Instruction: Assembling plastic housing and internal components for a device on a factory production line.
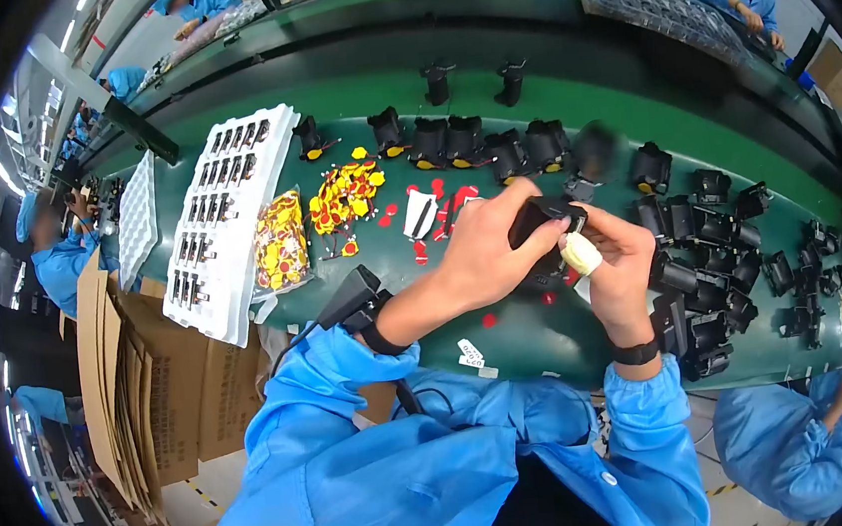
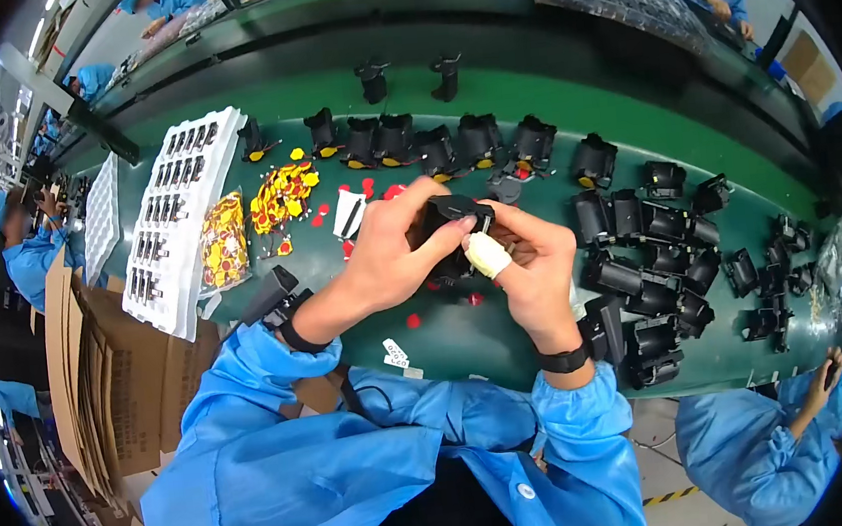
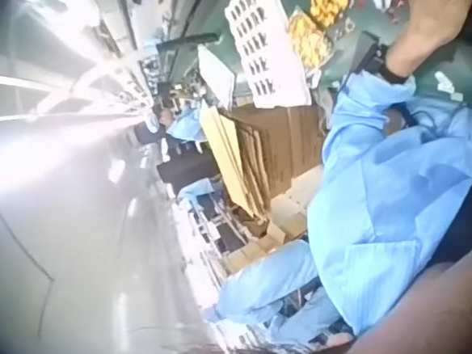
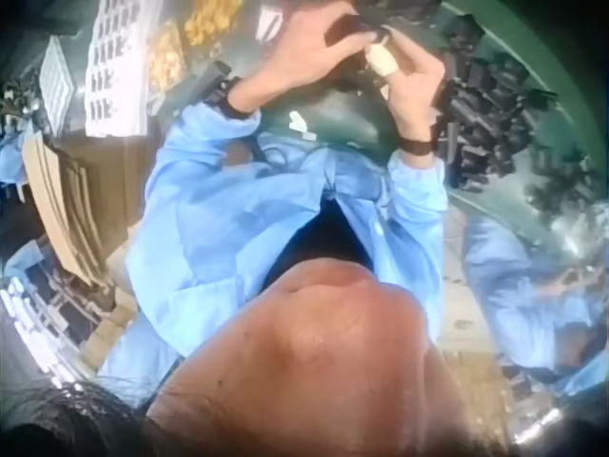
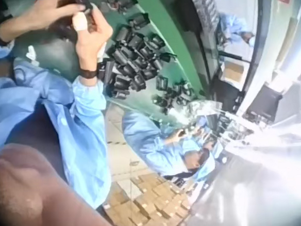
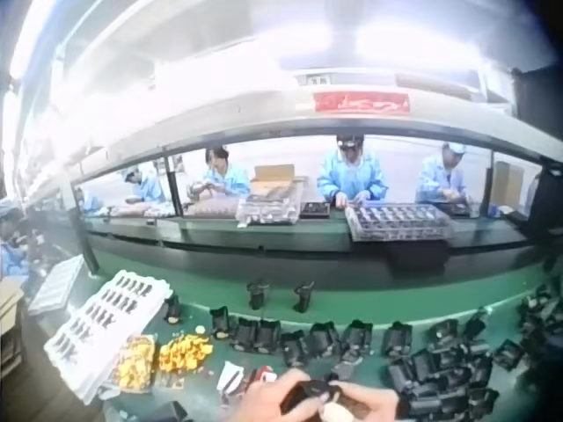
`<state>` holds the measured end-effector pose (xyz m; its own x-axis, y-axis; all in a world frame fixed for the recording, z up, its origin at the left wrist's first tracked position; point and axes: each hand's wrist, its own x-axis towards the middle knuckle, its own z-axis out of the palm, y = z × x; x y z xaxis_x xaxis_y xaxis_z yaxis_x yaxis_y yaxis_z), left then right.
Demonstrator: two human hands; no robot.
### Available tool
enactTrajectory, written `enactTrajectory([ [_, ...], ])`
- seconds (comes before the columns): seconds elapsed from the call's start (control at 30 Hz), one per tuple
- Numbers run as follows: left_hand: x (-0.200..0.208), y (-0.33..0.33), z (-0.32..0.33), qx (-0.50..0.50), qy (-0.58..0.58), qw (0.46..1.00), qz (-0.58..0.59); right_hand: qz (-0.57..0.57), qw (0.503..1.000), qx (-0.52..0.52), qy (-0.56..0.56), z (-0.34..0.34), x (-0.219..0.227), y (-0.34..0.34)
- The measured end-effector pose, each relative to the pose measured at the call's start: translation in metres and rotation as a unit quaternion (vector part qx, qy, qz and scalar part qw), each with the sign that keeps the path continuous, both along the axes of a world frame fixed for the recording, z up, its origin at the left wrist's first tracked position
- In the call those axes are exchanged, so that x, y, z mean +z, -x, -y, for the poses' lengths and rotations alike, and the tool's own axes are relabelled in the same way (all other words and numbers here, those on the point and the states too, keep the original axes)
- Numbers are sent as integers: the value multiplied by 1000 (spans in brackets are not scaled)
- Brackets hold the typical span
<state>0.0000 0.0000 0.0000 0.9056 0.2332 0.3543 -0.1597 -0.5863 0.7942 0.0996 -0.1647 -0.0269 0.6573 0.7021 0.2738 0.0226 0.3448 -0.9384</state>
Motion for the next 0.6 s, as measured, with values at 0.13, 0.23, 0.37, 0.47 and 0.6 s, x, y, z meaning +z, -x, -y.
enactTrajectory([
  [0.13, 28, -11, 1, -60, 57, 994, -78, 35, 996, -86, -12, 3, 7, 2],
  [0.23, 49, -31, 4, -110, -29, 990, -79, 65, 988, -136, -15, 5, 7, -1],
  [0.37, 41, -76, -7, -158, -2, 982, -101, 111, 972, -206, 13, 5, 7, -9],
  [0.47, 68, -113, -20, -155, 26, 978, -138, 97, 963, -250, -38, 6, 20, -10],
  [0.6, 71, -205, -57, -101, 5, 976, -192, 53, 941, -330, -56, 10, 16, -17],
])
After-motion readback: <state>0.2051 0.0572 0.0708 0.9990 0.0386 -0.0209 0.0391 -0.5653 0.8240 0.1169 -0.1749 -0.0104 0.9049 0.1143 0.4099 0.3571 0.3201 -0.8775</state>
